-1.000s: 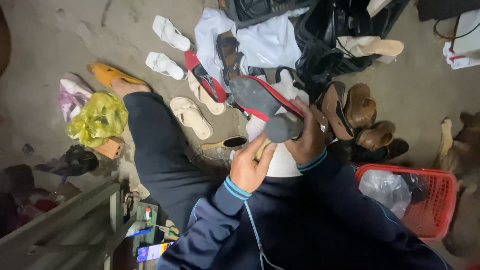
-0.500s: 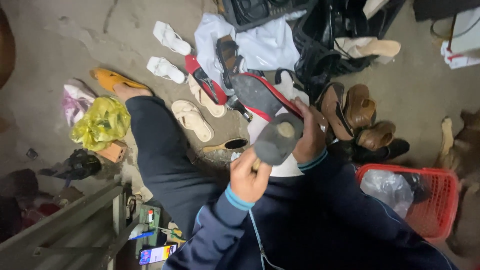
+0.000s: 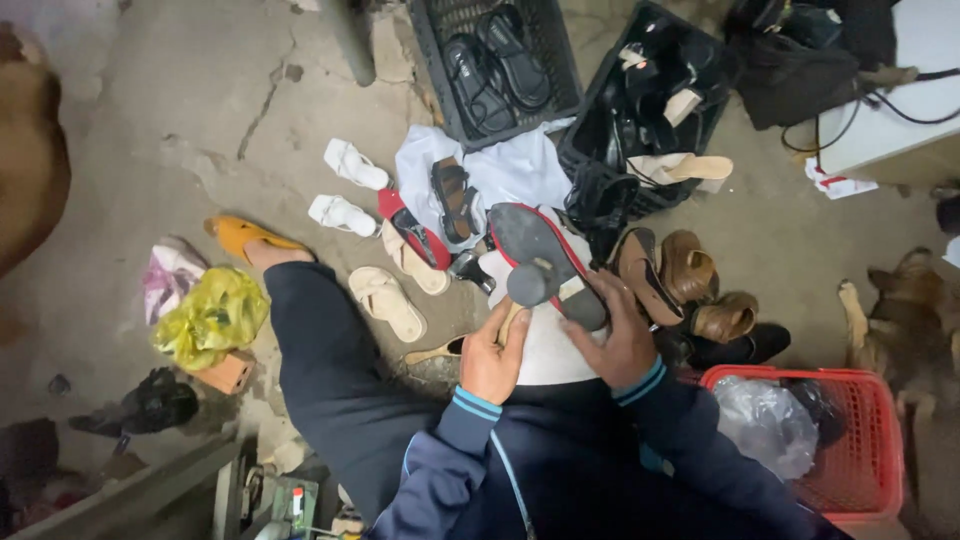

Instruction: A person is using a hammer to secure the sole of a shoe onto a shoe last in a repair shop.

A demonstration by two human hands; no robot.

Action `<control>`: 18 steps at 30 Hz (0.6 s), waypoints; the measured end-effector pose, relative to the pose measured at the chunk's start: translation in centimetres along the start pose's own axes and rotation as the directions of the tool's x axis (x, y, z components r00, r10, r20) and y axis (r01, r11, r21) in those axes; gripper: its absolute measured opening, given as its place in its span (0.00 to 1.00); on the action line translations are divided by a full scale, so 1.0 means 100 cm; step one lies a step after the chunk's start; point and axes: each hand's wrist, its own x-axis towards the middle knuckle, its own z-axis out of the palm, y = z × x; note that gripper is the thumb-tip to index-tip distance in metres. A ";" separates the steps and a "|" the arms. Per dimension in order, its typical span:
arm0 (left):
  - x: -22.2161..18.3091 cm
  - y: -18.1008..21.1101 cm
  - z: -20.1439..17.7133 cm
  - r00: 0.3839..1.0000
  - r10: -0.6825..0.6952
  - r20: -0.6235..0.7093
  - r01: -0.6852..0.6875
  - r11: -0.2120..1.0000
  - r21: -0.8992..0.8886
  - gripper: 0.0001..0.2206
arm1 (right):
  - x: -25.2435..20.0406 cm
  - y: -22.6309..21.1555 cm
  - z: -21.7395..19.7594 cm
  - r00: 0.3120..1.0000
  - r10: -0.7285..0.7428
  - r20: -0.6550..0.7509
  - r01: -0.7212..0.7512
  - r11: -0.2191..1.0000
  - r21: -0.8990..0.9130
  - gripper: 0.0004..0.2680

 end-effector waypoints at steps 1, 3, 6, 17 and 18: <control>-0.003 0.002 -0.001 1.000 -0.023 0.006 0.023 1.000 0.012 0.17 | 0.006 -0.003 -0.009 0.994 0.105 0.039 -0.108 0.991 0.082 0.21; -0.007 0.002 0.000 0.999 -0.040 0.021 0.040 0.999 0.022 0.18 | 0.025 0.000 -0.019 0.975 0.209 0.076 -0.219 0.963 0.157 0.13; -0.005 0.004 0.004 0.997 -0.034 0.068 0.033 0.999 0.013 0.17 | 0.068 0.014 -0.016 0.938 0.262 0.228 -0.290 0.951 0.102 0.15; 0.035 0.053 -0.051 0.996 0.028 -0.080 -0.038 0.991 -0.131 0.06 | 0.141 0.026 0.051 0.859 0.366 0.357 -0.440 0.886 0.151 0.16; 0.035 0.071 -0.057 0.997 0.023 -0.077 -0.032 0.992 -0.125 0.06 | 0.140 0.024 0.055 0.856 0.371 0.361 -0.447 0.881 0.154 0.16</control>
